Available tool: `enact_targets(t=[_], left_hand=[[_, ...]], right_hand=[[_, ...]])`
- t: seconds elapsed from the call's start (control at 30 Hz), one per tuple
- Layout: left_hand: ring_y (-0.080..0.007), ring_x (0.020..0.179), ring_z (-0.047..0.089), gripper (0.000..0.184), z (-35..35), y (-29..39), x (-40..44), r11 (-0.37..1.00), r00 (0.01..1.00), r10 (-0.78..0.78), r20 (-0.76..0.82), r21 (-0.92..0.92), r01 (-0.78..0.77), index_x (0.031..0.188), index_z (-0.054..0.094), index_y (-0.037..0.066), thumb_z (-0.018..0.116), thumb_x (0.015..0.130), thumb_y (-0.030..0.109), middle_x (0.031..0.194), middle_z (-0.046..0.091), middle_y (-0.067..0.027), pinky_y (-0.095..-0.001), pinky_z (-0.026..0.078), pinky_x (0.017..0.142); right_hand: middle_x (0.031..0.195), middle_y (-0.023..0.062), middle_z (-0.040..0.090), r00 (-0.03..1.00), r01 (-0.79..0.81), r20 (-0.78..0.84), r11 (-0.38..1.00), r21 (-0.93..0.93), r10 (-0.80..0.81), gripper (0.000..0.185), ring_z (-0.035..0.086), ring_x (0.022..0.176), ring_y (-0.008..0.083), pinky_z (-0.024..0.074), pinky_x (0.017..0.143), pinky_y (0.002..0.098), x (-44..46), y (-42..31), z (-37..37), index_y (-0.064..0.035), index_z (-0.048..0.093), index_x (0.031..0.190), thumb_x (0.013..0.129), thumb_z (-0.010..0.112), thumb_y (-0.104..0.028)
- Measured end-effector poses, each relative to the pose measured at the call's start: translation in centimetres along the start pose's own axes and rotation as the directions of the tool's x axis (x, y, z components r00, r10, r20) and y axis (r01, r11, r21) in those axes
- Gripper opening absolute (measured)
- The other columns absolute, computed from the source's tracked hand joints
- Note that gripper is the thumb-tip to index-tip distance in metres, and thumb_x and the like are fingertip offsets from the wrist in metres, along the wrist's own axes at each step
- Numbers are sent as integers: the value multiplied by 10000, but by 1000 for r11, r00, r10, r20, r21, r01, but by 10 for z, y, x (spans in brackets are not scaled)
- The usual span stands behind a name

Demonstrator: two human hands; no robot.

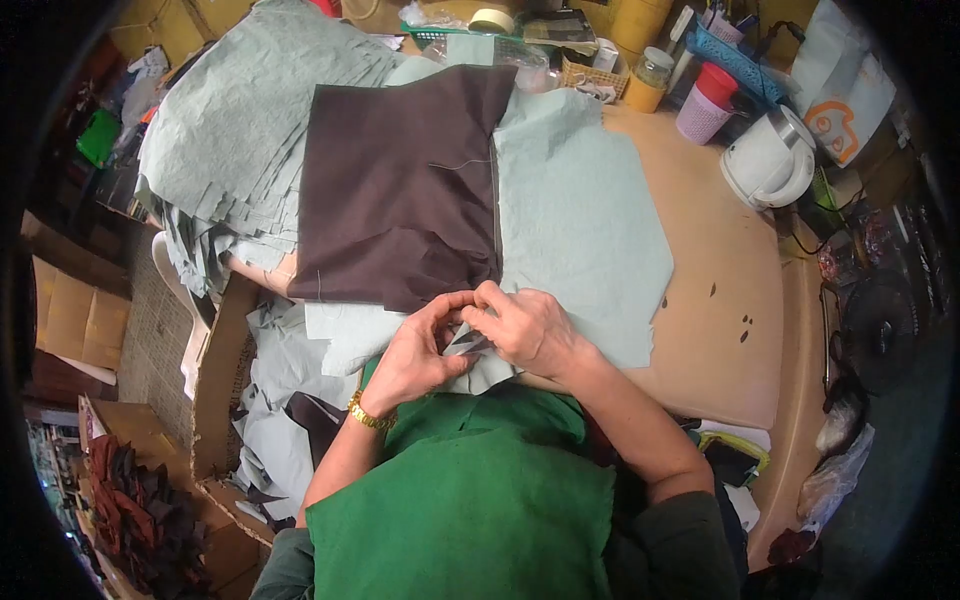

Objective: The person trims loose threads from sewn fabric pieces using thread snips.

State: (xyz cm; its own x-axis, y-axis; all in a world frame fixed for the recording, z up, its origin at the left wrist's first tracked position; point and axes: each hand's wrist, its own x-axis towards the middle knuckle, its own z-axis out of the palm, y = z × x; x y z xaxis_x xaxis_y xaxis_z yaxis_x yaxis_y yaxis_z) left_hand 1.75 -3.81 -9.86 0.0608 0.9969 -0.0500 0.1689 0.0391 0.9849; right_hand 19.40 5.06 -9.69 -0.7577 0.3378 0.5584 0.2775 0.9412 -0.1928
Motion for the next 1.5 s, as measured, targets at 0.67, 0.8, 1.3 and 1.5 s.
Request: enact_targets(t=[0.67,0.8,1.3,1.5], left_hand=[[-68,898,552,719,-2,3,-3,985,994,-15,105,-169,32,1430,413,4,653,757,-74,1146,616,-54,-227,478,844],[-159,1015,605,769,2,-6,-4,995,996,66,67,-86,-60,1448,392,34,705,749,-36,1191,626,-103,-300,496,893],[-292,614,620,807,22,-9,-5,982,966,71,-250,187,-24,1440,346,114,665,724,-74,911,706,-164,-380,514,655],[-308,620,629,766,21,-19,0,937,883,284,-374,304,-173,1415,351,76,748,764,6,715,650,-122,-389,483,607]], right_hand=[[826,11,640,996,92,-5,996,15,-92,207,608,579,164,445,508,298,-7,13,7,-83,664,912,706,693,-75],[818,6,633,992,118,-49,993,-16,-119,170,610,589,149,427,513,289,-7,15,12,-89,652,888,721,685,-83],[789,16,603,985,171,-31,985,-26,-172,178,603,595,149,449,524,303,-1,19,12,-65,644,913,742,679,-100],[852,57,675,983,182,-24,982,43,-181,255,605,598,177,447,523,303,-4,22,13,-37,685,960,710,709,-77]])
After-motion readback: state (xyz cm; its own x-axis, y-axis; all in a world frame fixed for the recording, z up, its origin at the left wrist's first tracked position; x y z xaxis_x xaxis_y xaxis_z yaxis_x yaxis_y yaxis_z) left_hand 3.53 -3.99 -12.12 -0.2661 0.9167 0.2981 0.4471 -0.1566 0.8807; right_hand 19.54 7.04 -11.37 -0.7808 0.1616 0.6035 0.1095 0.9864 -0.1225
